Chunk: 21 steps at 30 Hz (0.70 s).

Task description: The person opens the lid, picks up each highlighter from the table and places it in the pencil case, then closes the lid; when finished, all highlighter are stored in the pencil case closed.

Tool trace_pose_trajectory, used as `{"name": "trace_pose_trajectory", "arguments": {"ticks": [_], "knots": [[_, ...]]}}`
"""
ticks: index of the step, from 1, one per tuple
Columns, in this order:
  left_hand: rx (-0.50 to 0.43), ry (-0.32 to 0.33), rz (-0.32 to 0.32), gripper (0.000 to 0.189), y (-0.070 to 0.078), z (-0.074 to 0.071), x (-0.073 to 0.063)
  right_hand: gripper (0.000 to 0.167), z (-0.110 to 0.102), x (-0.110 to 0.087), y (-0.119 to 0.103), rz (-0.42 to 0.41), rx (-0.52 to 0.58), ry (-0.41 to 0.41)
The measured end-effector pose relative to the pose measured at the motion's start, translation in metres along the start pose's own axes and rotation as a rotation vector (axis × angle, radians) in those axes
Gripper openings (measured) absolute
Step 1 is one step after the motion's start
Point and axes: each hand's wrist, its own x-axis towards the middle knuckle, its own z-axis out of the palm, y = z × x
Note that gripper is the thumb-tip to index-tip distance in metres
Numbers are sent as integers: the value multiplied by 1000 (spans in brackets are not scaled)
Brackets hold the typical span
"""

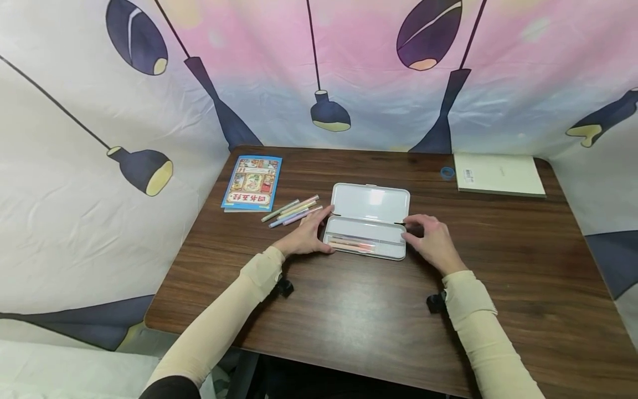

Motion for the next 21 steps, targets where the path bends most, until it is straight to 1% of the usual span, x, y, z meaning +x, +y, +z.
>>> {"name": "trace_pose_trajectory", "arguments": {"ticks": [3,8,14,21], "knots": [[1,3,-3,120,-1,-1,-2,33,0,-1,9,17,24,-2],[1,6,0,119,-4,0,-2,41,2,3,18,45,78,-40],[-3,8,7,120,-5,1,-1,50,3,10,21,56,103,-103],[8,1,19,120,-3,1,1,64,6,15,24,105,117,-143]]}}
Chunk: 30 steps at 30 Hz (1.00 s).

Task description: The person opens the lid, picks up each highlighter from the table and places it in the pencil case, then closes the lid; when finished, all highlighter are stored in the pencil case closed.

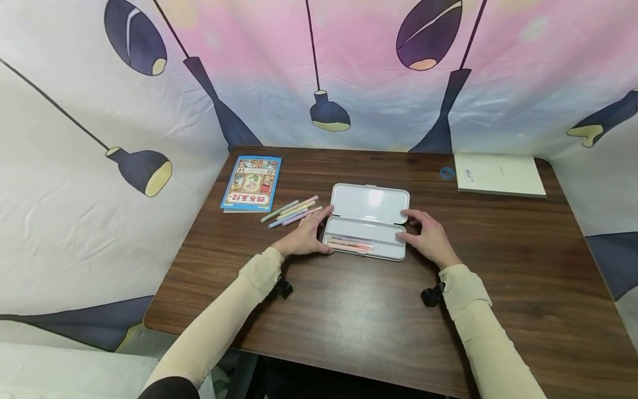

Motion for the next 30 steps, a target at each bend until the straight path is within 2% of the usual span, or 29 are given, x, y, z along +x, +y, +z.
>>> {"name": "trace_pose_trajectory", "arguments": {"ticks": [6,12,23,30], "knots": [[-3,-2,-2,120,-1,2,0,75,2,3,2,11,-40,-38],[2,-5,-7,120,-1,1,1,81,4,-3,0,-22,-73,-54],[0,-13,-9,120,2,-1,0,69,7,-7,1,-63,-28,40],[-4,-10,-15,120,2,-2,0,66,7,-5,0,-35,-11,42]]}}
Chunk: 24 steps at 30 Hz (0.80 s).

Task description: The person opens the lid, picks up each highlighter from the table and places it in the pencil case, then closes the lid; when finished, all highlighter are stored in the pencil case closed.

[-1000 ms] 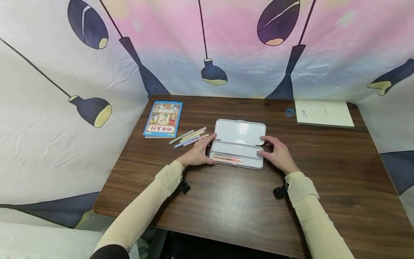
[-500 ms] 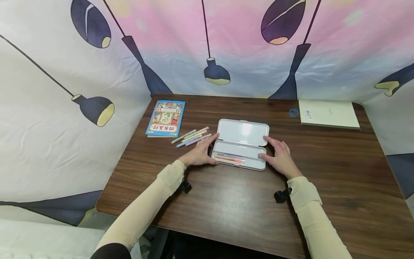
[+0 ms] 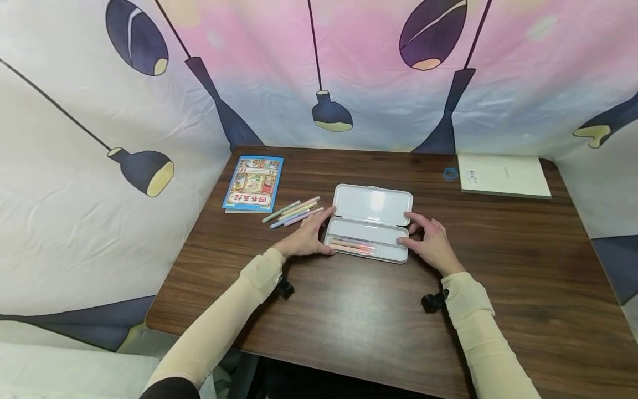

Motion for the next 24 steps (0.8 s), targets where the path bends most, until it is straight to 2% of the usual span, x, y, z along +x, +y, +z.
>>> {"name": "trace_pose_trajectory", "arguments": {"ticks": [8,15,24], "knots": [[-7,8,12,120,-1,1,-1,66,0,-1,1,-18,7,1],[-12,13,16,118,-2,2,-1,67,1,1,3,-66,-37,-20],[16,9,15,119,-2,2,0,66,1,1,5,-56,-27,-18]]}}
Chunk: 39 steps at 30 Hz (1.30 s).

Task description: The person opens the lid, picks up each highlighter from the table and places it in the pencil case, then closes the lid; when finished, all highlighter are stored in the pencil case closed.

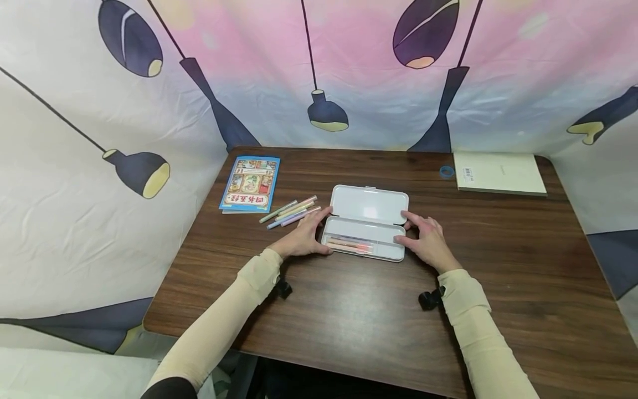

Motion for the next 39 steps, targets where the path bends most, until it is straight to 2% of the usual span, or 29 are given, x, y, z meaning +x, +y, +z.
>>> {"name": "trace_pose_trajectory", "arguments": {"ticks": [5,9,13,17,20,24,27,29,31,36,39], "knots": [[11,-20,18,122,0,-6,-4,68,0,0,0,23,7,-8],[-60,-24,55,120,-1,-15,-11,68,-1,0,-2,17,15,-1],[-164,15,58,111,-2,-29,-19,67,-3,3,-5,-6,26,11],[-263,110,10,89,-9,-49,-27,67,-6,4,-8,1,32,8],[-346,213,-41,68,-23,-65,-35,67,-5,2,-7,2,33,10],[-389,335,-112,55,-47,-84,-49,66,-2,1,-3,-12,29,22],[-385,415,-141,50,-61,-92,-61,66,-1,1,-3,-22,23,25],[-373,447,-162,46,-66,-91,-69,66,-1,1,-3,-22,23,26],[-349,450,-170,41,-68,-87,-75,67,-2,1,-3,-18,26,24],[-263,369,-157,37,-60,-68,-81,67,-1,-1,-3,15,32,29],[-223,353,-159,37,-58,-60,-81,67,0,-1,-5,21,33,23]]}}
